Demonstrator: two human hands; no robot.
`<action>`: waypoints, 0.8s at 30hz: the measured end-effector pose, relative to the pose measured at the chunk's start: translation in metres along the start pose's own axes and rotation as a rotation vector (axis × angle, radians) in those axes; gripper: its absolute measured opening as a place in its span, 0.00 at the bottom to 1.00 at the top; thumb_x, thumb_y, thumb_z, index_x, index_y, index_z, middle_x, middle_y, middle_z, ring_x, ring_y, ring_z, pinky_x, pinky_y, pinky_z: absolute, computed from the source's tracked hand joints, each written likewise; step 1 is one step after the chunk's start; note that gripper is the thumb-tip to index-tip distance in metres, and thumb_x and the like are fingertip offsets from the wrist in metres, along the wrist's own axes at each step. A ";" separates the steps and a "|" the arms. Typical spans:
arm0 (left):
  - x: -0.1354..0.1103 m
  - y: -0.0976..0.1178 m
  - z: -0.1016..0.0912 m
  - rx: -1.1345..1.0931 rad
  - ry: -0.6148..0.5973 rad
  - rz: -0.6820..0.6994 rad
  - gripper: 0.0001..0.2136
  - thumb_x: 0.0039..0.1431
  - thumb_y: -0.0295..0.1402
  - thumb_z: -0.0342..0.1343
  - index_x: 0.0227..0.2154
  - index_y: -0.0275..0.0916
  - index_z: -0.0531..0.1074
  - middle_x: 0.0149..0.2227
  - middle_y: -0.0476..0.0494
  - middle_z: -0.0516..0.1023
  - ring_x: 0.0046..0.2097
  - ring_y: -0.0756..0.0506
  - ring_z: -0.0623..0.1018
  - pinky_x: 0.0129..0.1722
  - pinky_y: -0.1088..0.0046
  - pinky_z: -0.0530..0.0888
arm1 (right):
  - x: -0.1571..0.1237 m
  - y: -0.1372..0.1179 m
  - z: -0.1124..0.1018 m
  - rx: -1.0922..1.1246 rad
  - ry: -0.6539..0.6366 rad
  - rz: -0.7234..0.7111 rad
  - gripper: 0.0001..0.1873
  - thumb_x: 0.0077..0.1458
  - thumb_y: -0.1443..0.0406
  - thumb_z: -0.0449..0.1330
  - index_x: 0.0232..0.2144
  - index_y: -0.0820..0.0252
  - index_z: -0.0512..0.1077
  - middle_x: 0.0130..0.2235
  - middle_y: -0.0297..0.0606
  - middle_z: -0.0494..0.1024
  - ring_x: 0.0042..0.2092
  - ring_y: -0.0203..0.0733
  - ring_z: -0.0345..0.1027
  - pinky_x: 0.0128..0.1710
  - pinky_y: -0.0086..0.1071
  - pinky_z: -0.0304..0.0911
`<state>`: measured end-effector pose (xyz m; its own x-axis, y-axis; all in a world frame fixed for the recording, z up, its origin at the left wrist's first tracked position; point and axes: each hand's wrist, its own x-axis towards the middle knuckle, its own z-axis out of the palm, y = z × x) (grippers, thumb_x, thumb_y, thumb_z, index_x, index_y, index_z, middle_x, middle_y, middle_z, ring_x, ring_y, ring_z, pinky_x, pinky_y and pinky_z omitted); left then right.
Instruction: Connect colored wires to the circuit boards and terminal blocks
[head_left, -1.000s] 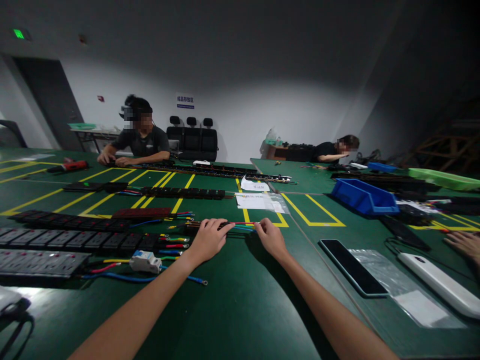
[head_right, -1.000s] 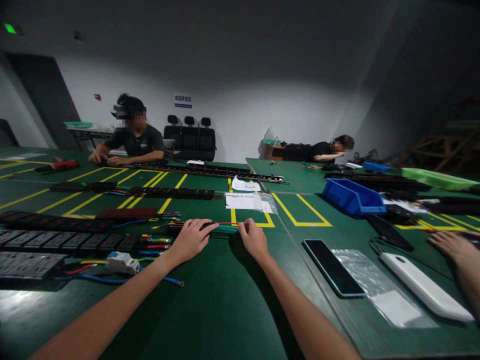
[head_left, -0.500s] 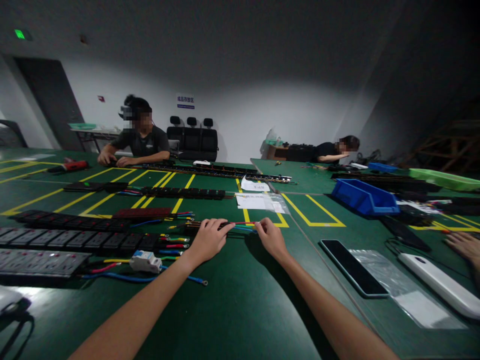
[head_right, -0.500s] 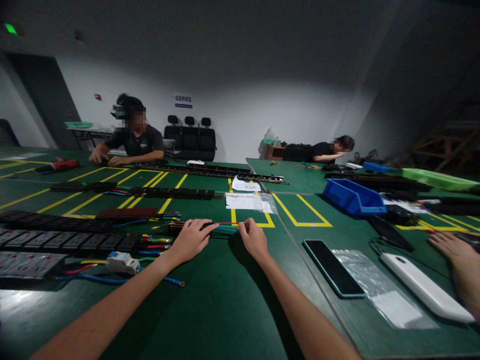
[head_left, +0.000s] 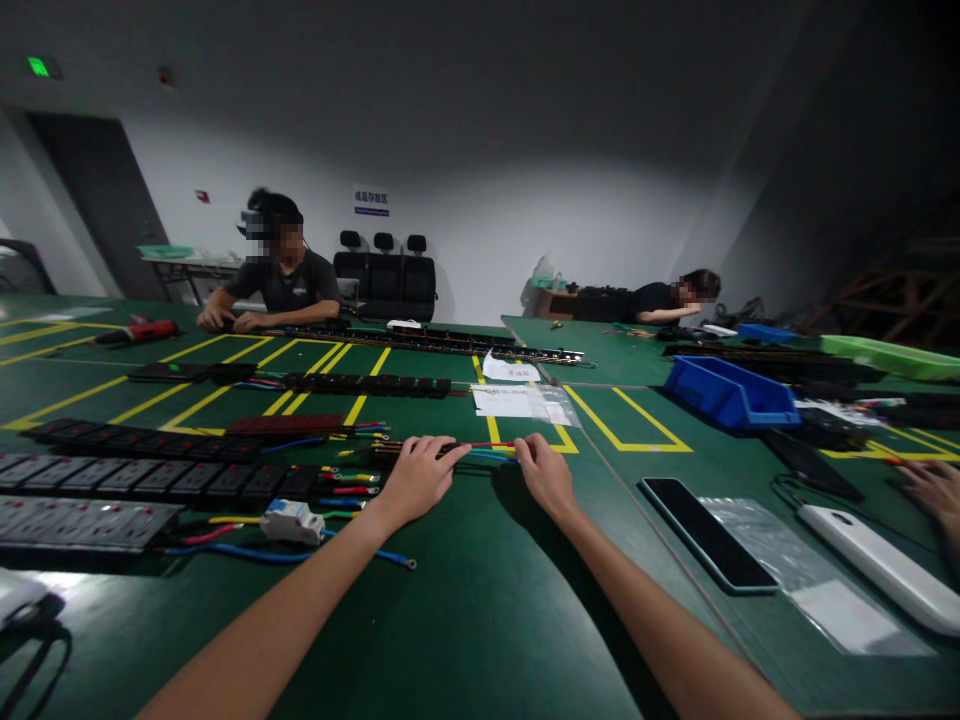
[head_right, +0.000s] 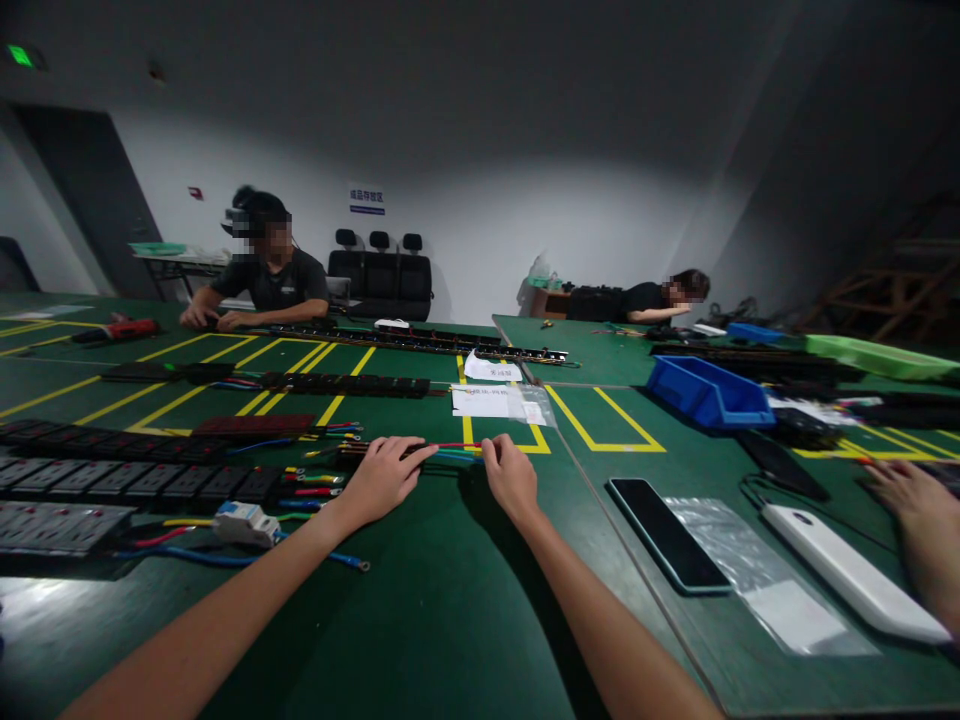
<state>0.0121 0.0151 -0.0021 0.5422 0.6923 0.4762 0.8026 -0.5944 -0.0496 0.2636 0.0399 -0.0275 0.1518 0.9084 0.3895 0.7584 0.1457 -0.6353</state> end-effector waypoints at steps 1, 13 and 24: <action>0.000 0.000 0.000 -0.003 0.000 -0.006 0.25 0.66 0.29 0.50 0.64 0.50 0.61 0.58 0.42 0.71 0.57 0.41 0.70 0.56 0.58 0.64 | 0.001 0.000 0.000 0.003 0.008 0.014 0.18 0.65 0.51 0.48 0.33 0.54 0.70 0.31 0.37 0.77 0.33 0.44 0.69 0.30 0.32 0.51; 0.000 -0.002 0.002 -0.026 0.003 -0.031 0.22 0.66 0.32 0.50 0.62 0.44 0.64 0.59 0.41 0.72 0.58 0.41 0.71 0.58 0.58 0.63 | 0.005 0.011 -0.001 -0.135 0.015 -0.174 0.24 0.64 0.54 0.50 0.22 0.56 0.76 0.33 0.43 0.77 0.36 0.44 0.67 0.34 0.34 0.56; 0.000 -0.002 0.003 -0.041 -0.003 -0.035 0.22 0.66 0.30 0.50 0.62 0.43 0.64 0.58 0.41 0.73 0.57 0.41 0.71 0.58 0.58 0.63 | 0.006 0.007 -0.004 0.010 0.155 -0.197 0.22 0.65 0.53 0.50 0.29 0.58 0.77 0.34 0.42 0.76 0.36 0.43 0.68 0.38 0.34 0.59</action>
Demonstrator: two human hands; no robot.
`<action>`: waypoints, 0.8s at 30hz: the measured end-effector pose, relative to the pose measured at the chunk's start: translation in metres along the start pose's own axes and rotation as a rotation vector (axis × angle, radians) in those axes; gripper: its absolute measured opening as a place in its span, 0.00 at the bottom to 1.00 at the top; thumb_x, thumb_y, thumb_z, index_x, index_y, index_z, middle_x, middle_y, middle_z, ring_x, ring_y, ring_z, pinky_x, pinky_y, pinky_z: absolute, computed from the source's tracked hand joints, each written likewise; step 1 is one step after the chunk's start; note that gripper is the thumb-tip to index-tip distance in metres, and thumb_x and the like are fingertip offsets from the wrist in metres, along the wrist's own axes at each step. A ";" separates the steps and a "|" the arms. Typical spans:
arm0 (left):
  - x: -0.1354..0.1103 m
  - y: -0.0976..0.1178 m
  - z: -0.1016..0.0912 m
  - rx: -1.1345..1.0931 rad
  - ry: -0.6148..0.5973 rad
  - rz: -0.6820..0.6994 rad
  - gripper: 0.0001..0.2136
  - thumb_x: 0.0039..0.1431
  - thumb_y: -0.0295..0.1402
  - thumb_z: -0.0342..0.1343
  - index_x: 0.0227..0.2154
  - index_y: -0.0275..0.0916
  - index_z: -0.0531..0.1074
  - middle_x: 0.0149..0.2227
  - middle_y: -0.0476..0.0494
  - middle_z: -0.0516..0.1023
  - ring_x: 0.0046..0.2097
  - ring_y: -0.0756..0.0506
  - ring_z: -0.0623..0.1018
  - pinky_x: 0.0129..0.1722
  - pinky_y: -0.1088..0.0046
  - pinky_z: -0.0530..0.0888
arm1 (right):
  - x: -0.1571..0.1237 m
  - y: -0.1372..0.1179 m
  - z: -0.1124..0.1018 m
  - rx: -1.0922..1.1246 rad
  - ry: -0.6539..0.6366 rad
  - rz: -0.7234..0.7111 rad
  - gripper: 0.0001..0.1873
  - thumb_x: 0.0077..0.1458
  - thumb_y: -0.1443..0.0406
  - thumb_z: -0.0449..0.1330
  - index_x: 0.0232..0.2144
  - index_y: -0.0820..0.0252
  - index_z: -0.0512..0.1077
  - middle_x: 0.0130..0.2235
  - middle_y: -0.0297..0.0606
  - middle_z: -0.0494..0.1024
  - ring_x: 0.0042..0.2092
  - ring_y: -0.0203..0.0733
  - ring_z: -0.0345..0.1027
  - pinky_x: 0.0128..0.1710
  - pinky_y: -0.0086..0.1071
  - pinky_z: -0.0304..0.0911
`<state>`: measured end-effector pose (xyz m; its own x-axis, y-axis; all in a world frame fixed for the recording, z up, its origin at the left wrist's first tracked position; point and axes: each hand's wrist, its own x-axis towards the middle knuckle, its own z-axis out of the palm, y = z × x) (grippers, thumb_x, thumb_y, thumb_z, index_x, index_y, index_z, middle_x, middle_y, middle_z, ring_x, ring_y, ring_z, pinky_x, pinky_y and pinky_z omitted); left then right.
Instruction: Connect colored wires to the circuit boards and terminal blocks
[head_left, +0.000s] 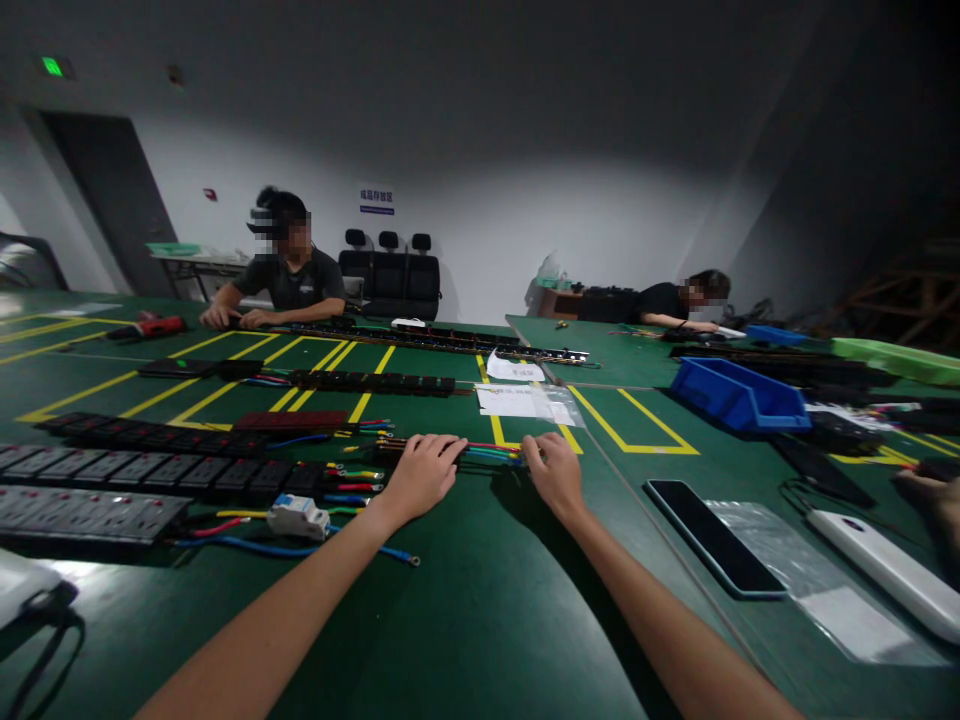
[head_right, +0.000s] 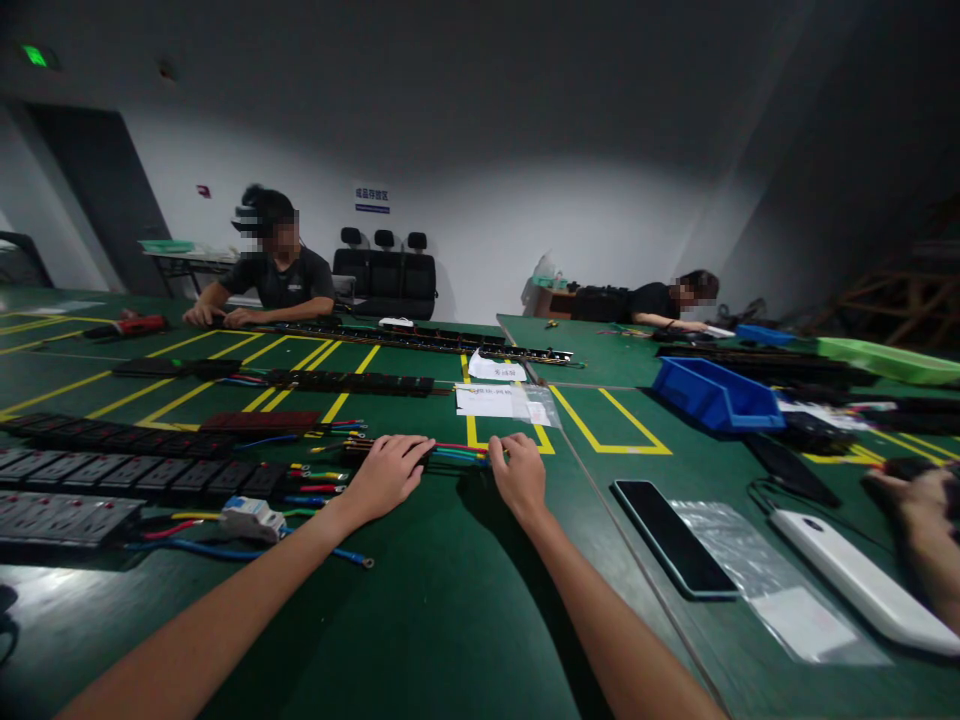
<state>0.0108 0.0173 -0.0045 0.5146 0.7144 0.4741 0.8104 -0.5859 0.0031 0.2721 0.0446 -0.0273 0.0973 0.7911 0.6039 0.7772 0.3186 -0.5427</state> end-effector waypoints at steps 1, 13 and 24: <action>0.000 0.000 0.000 0.000 0.001 0.001 0.22 0.66 0.30 0.50 0.62 0.43 0.64 0.58 0.41 0.73 0.57 0.41 0.71 0.58 0.58 0.63 | -0.001 0.000 0.000 -0.024 -0.031 -0.012 0.24 0.65 0.53 0.49 0.26 0.57 0.76 0.33 0.42 0.76 0.36 0.44 0.68 0.38 0.34 0.59; 0.000 0.000 -0.001 0.007 0.008 0.004 0.22 0.66 0.32 0.49 0.62 0.44 0.64 0.58 0.41 0.73 0.57 0.41 0.71 0.58 0.58 0.64 | -0.001 0.000 0.000 -0.108 -0.125 -0.042 0.25 0.65 0.53 0.49 0.24 0.57 0.76 0.32 0.43 0.77 0.36 0.45 0.68 0.37 0.34 0.58; 0.000 0.001 0.001 -0.001 0.021 -0.008 0.22 0.65 0.30 0.51 0.61 0.44 0.65 0.58 0.40 0.73 0.57 0.41 0.71 0.58 0.58 0.64 | -0.006 -0.007 0.000 0.046 -0.292 -0.236 0.20 0.58 0.54 0.62 0.50 0.56 0.74 0.46 0.42 0.76 0.48 0.47 0.69 0.48 0.38 0.64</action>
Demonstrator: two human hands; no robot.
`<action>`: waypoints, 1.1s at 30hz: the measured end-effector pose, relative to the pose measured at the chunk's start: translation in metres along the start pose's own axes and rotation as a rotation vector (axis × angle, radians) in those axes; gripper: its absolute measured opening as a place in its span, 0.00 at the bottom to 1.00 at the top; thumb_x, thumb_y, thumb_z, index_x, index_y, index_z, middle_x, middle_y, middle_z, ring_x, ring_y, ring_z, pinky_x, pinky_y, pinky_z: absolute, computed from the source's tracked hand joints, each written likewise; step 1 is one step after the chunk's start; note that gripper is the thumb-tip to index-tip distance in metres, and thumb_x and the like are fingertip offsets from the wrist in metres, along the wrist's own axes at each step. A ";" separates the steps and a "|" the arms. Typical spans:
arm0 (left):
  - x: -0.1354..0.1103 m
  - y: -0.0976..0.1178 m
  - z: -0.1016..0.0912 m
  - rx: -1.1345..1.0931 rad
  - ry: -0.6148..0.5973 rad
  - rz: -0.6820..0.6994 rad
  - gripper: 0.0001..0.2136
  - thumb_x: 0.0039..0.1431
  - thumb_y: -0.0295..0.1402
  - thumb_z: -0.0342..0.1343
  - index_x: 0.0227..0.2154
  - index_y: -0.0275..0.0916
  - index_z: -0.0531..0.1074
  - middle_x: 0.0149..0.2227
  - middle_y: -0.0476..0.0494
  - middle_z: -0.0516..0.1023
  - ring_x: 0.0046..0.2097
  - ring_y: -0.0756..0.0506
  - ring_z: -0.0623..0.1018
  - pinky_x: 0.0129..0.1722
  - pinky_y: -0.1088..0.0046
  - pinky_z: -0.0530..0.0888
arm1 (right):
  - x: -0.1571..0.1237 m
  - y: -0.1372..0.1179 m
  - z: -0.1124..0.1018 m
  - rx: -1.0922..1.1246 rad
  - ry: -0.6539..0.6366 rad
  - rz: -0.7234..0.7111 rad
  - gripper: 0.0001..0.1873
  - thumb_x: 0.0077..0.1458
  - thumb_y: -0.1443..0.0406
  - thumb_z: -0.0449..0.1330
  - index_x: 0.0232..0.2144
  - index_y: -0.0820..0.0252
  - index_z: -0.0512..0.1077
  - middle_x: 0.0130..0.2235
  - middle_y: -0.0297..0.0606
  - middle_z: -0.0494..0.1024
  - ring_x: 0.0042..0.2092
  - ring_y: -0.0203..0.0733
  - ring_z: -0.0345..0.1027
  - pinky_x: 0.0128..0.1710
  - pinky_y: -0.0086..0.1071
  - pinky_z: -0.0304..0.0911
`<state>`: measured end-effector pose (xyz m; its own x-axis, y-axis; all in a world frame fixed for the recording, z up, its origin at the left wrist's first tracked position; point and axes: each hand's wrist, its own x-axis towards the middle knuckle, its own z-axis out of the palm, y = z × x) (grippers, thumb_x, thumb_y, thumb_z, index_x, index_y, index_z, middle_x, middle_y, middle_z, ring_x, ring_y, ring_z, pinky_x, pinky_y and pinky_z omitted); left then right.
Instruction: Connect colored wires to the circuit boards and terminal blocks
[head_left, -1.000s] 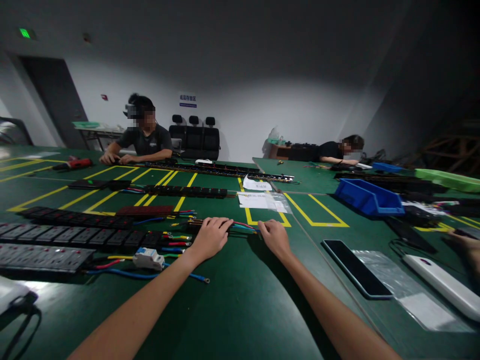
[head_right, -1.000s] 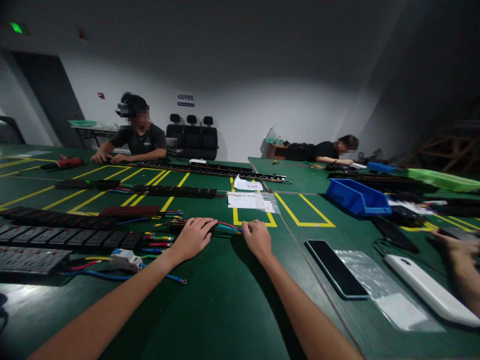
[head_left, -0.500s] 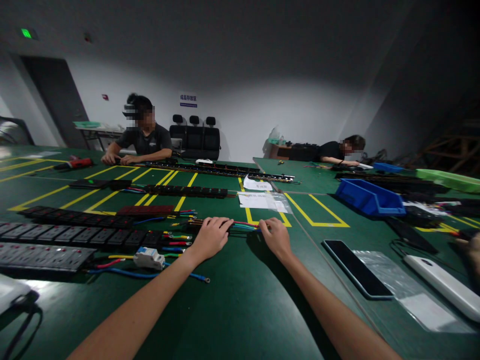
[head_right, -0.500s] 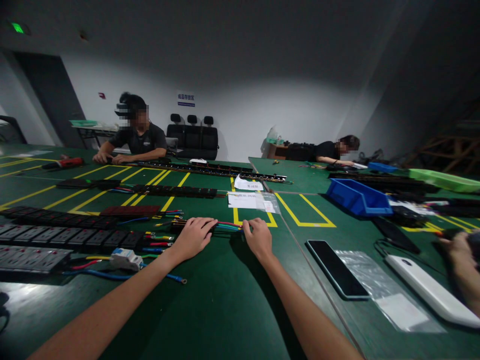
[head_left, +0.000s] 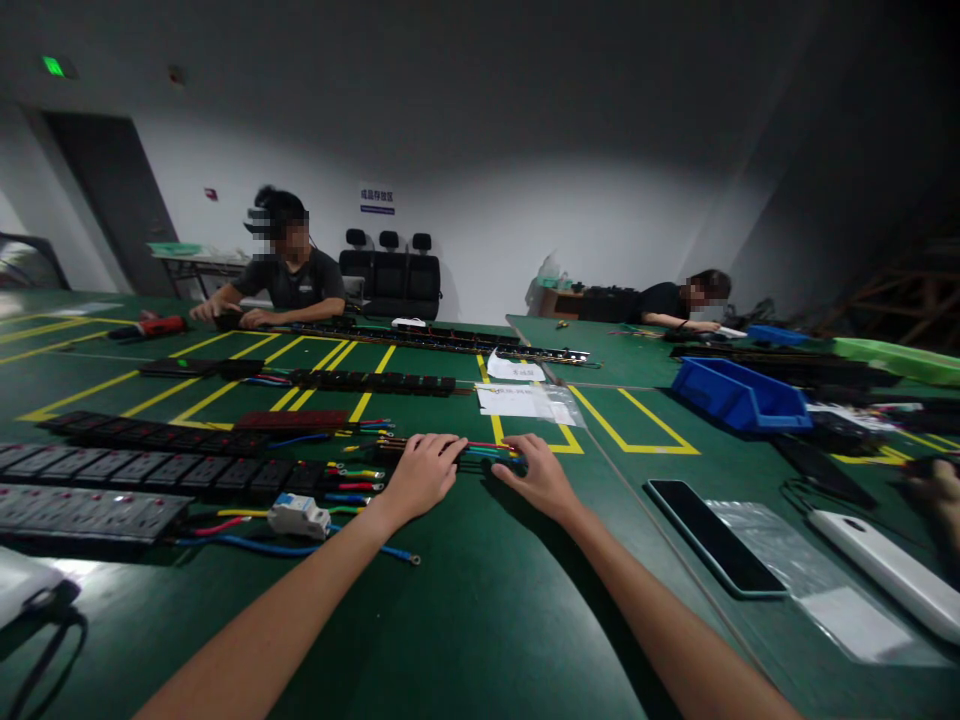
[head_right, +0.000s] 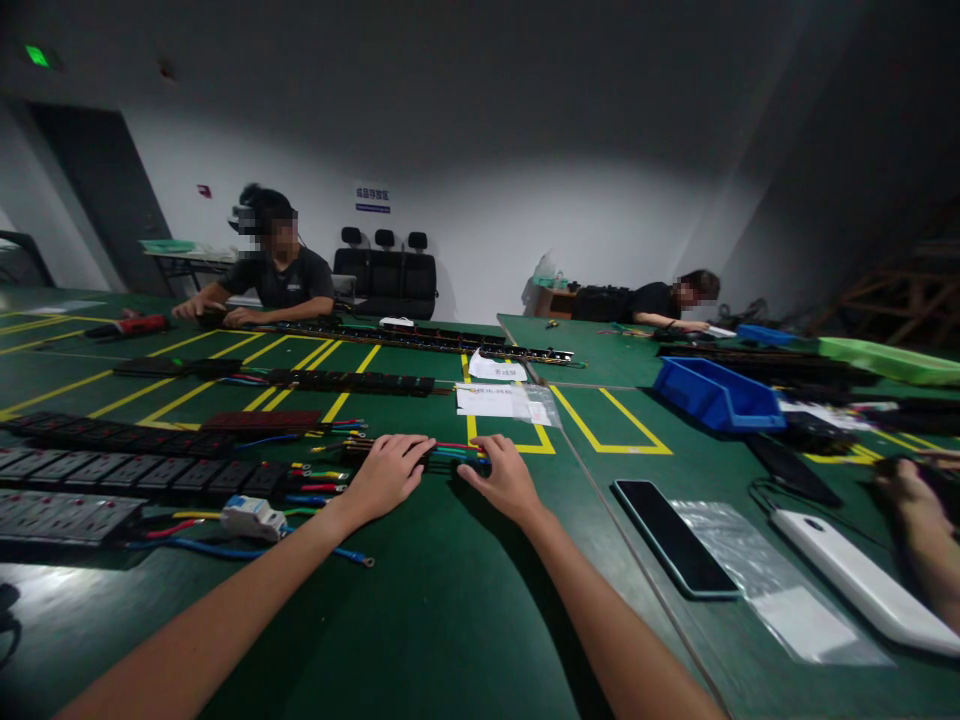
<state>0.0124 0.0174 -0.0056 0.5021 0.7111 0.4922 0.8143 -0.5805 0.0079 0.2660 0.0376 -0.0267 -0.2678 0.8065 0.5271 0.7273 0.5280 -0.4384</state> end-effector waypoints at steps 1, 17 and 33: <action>0.000 0.000 0.000 -0.006 0.004 -0.002 0.22 0.65 0.30 0.50 0.61 0.44 0.65 0.58 0.40 0.73 0.57 0.41 0.71 0.58 0.57 0.64 | 0.000 -0.001 0.001 -0.010 -0.028 -0.019 0.19 0.58 0.56 0.62 0.50 0.55 0.73 0.47 0.42 0.76 0.48 0.47 0.69 0.48 0.38 0.64; 0.002 0.007 -0.012 0.012 0.240 -0.105 0.18 0.69 0.38 0.47 0.58 0.40 0.67 0.59 0.37 0.71 0.62 0.38 0.67 0.68 0.48 0.54 | 0.000 -0.004 0.002 -0.180 0.054 0.047 0.19 0.68 0.53 0.47 0.34 0.54 0.73 0.36 0.41 0.77 0.39 0.45 0.68 0.36 0.33 0.57; 0.001 0.008 -0.012 -0.022 0.227 -0.011 0.16 0.67 0.38 0.50 0.54 0.41 0.72 0.56 0.38 0.73 0.60 0.38 0.69 0.66 0.50 0.59 | 0.007 0.014 -0.024 0.728 -0.447 0.402 0.33 0.52 0.37 0.57 0.29 0.62 0.74 0.18 0.25 0.56 0.20 0.29 0.43 0.20 0.28 0.37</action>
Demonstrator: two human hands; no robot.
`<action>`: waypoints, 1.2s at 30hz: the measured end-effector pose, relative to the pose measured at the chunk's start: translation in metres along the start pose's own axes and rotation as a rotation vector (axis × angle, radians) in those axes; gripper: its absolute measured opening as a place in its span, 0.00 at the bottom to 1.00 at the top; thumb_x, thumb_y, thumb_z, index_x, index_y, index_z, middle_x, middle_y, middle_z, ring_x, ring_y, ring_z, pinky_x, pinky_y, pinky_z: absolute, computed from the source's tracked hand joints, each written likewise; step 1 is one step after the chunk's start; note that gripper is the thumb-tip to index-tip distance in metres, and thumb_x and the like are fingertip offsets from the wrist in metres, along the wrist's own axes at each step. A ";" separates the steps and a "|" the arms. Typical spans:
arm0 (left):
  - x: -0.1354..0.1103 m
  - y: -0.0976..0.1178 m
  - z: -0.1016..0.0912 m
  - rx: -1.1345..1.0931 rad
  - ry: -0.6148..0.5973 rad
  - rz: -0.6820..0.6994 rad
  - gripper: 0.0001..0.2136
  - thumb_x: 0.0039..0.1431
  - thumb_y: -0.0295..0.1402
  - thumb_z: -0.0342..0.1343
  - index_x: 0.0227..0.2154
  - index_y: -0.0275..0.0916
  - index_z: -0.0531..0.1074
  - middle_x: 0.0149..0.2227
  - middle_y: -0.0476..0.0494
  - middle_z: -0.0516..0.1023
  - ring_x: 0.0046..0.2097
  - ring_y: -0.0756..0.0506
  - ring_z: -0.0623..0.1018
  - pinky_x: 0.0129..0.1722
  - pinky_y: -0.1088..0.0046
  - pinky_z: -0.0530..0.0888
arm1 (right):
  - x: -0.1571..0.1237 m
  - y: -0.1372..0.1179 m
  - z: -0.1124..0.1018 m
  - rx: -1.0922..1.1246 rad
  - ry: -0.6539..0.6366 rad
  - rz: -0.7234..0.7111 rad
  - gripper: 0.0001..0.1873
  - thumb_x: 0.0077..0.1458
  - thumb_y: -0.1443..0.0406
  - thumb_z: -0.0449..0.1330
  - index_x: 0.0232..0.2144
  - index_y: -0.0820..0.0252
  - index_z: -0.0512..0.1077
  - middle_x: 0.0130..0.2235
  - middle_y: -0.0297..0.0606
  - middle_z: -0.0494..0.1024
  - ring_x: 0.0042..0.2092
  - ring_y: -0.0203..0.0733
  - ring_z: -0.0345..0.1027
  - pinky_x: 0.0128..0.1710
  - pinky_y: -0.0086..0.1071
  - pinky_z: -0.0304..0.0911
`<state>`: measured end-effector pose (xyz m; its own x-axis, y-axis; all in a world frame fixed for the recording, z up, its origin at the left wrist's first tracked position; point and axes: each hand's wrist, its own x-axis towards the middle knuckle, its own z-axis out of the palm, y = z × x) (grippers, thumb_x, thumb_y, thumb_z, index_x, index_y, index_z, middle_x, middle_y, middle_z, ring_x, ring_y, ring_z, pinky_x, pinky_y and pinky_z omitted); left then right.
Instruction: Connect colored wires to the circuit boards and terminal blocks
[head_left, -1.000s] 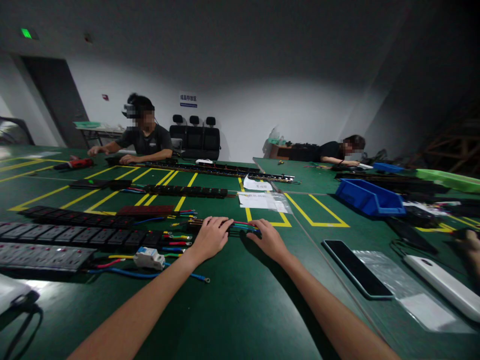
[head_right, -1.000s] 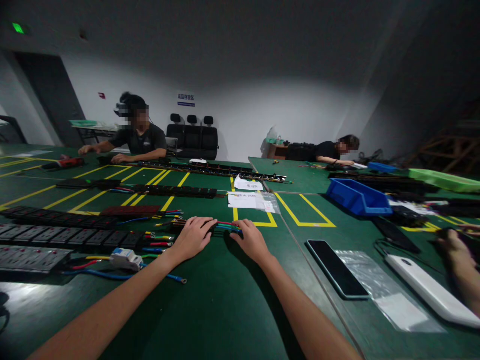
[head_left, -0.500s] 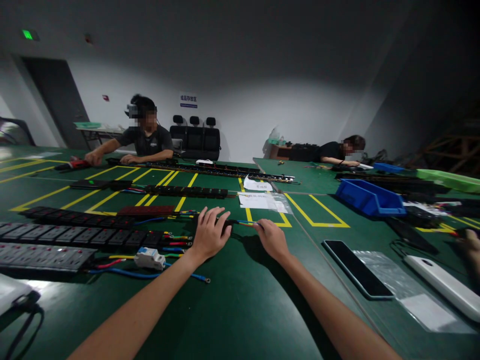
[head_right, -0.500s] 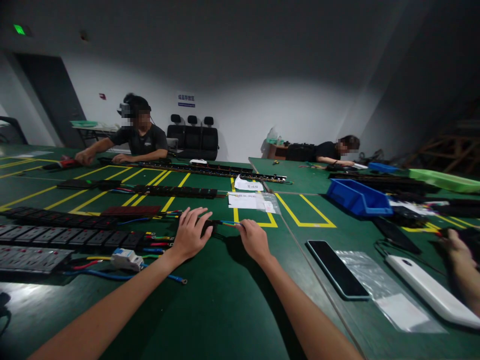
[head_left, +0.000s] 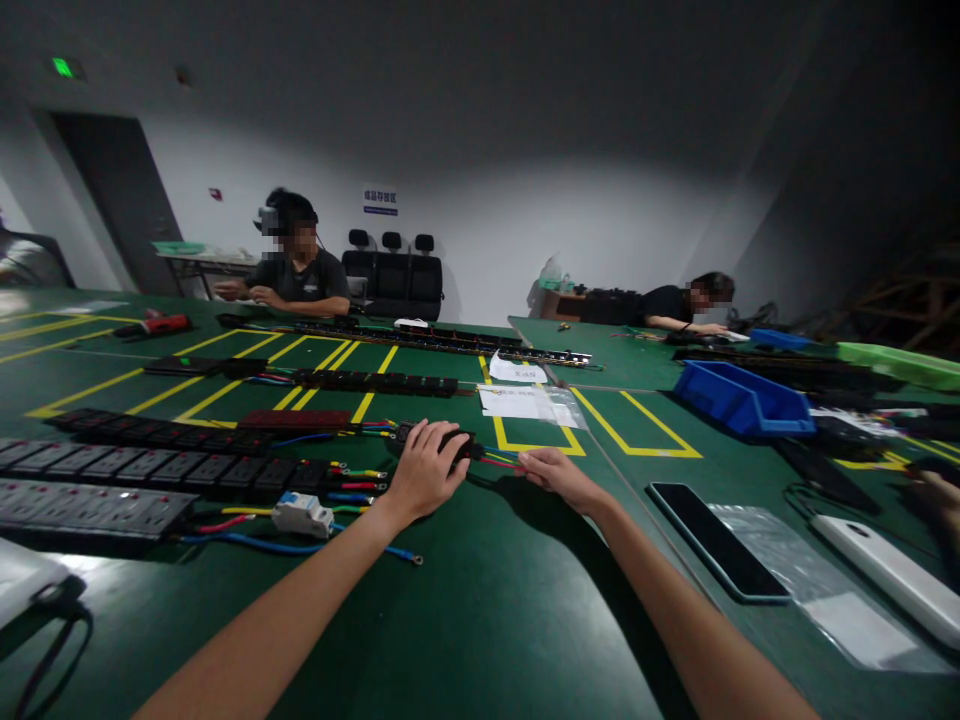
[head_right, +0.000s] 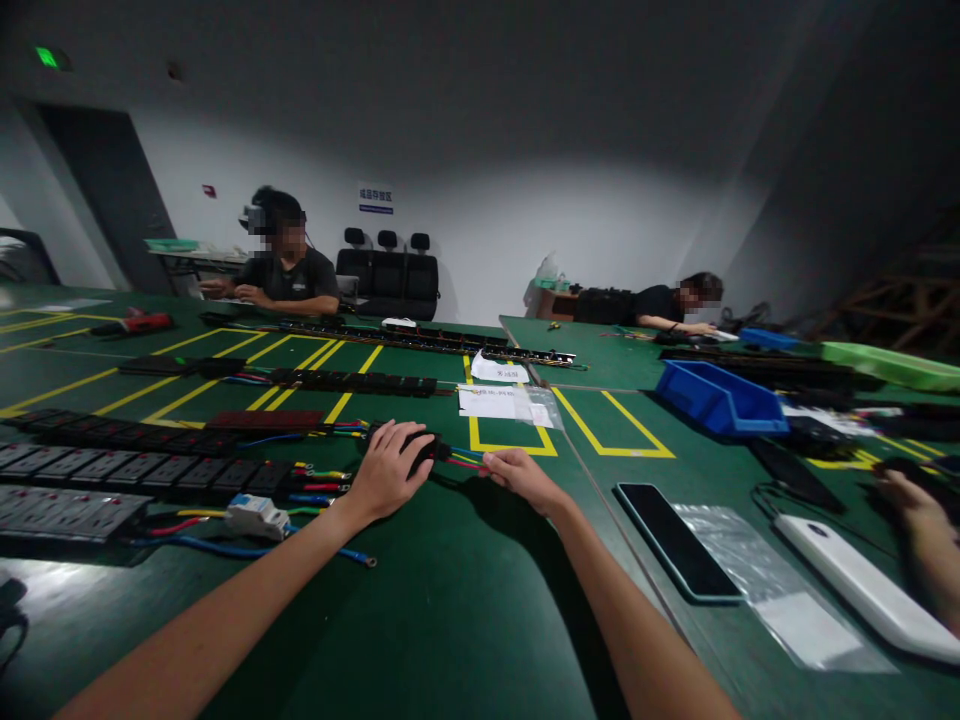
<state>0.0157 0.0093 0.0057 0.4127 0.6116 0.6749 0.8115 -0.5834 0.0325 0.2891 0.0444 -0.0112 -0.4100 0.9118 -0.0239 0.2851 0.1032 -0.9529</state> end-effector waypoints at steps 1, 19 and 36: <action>0.000 0.000 0.000 -0.002 -0.014 0.008 0.17 0.67 0.39 0.51 0.55 0.41 0.71 0.57 0.37 0.72 0.60 0.38 0.69 0.66 0.50 0.60 | 0.000 0.002 -0.002 0.059 -0.009 0.018 0.33 0.51 0.37 0.59 0.29 0.62 0.74 0.18 0.24 0.55 0.20 0.29 0.41 0.20 0.28 0.35; -0.001 -0.002 0.002 0.195 0.094 0.051 0.24 0.67 0.30 0.50 0.65 0.42 0.62 0.64 0.35 0.67 0.65 0.37 0.66 0.66 0.48 0.58 | -0.005 0.009 -0.012 0.547 -0.065 -0.022 0.24 0.51 0.47 0.69 0.28 0.62 0.71 0.20 0.25 0.57 0.20 0.25 0.41 0.18 0.23 0.34; -0.004 -0.010 0.006 0.105 0.161 0.149 0.29 0.65 0.19 0.42 0.67 0.45 0.60 0.62 0.38 0.71 0.63 0.40 0.69 0.59 0.55 0.69 | -0.011 0.000 -0.008 0.578 -0.124 -0.054 0.24 0.52 0.47 0.68 0.29 0.61 0.69 0.20 0.25 0.57 0.21 0.27 0.41 0.19 0.24 0.37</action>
<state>0.0090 0.0159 -0.0019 0.4667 0.4248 0.7757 0.7887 -0.5968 -0.1476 0.3006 0.0377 -0.0083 -0.5189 0.8544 0.0274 -0.2430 -0.1167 -0.9630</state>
